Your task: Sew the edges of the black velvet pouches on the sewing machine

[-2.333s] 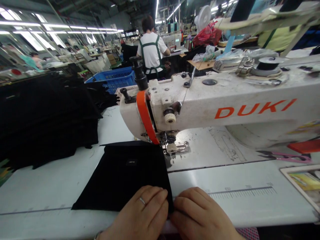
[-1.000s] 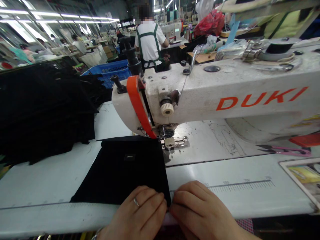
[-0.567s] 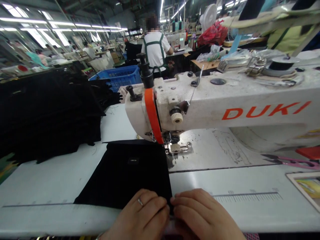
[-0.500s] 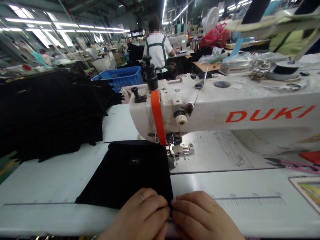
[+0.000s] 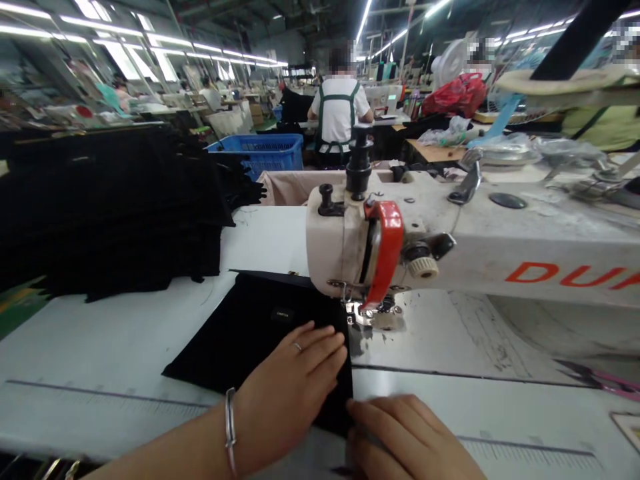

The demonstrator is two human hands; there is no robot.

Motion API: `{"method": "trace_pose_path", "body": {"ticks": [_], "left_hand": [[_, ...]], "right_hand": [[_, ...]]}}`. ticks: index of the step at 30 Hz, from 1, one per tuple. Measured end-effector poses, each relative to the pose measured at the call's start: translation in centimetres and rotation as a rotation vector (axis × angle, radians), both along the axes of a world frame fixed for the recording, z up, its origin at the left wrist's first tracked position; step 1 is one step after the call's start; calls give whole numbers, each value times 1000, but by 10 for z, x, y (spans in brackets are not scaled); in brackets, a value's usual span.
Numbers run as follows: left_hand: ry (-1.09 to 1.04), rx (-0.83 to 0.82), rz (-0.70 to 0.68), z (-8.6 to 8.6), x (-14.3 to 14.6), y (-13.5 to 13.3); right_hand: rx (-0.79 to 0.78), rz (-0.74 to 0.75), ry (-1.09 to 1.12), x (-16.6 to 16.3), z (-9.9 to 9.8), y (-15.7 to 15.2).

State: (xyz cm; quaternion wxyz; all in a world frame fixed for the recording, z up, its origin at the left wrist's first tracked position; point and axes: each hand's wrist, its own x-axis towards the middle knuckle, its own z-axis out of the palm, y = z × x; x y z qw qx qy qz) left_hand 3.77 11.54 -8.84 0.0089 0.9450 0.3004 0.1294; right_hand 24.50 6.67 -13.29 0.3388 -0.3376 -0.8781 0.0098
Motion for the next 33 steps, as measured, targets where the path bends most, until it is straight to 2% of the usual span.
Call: {"method": "trace_pose_path", "body": {"ticks": [3, 8, 13, 17, 21, 25, 29, 33], "left_hand": [[-100, -17, -110, -6, -2, -10], [-196, -71, -136, -20, -7, -3], [-128, -98, -161, -19, -11, 17], [-147, -57, -178, -19, -12, 30], [-265, -42, -123, -19, -10, 40], [-330, -115, -46, -17, -10, 43], [-295, -180, 2, -16, -10, 43], [-346, -159, -23, -18, -10, 41]], "right_hand": [[53, -8, 73, -4, -2, 9], [15, 30, 42, -2, -1, 21], [-162, 86, -46, 3, 19, 33], [-290, 93, -103, 4, 32, 42], [-359, 101, -25, 11, 33, 50], [-432, 104, 71, 18, 28, 50], [-456, 105, 54, 18, 26, 48], [-463, 88, -6, 14, 28, 48]]}}
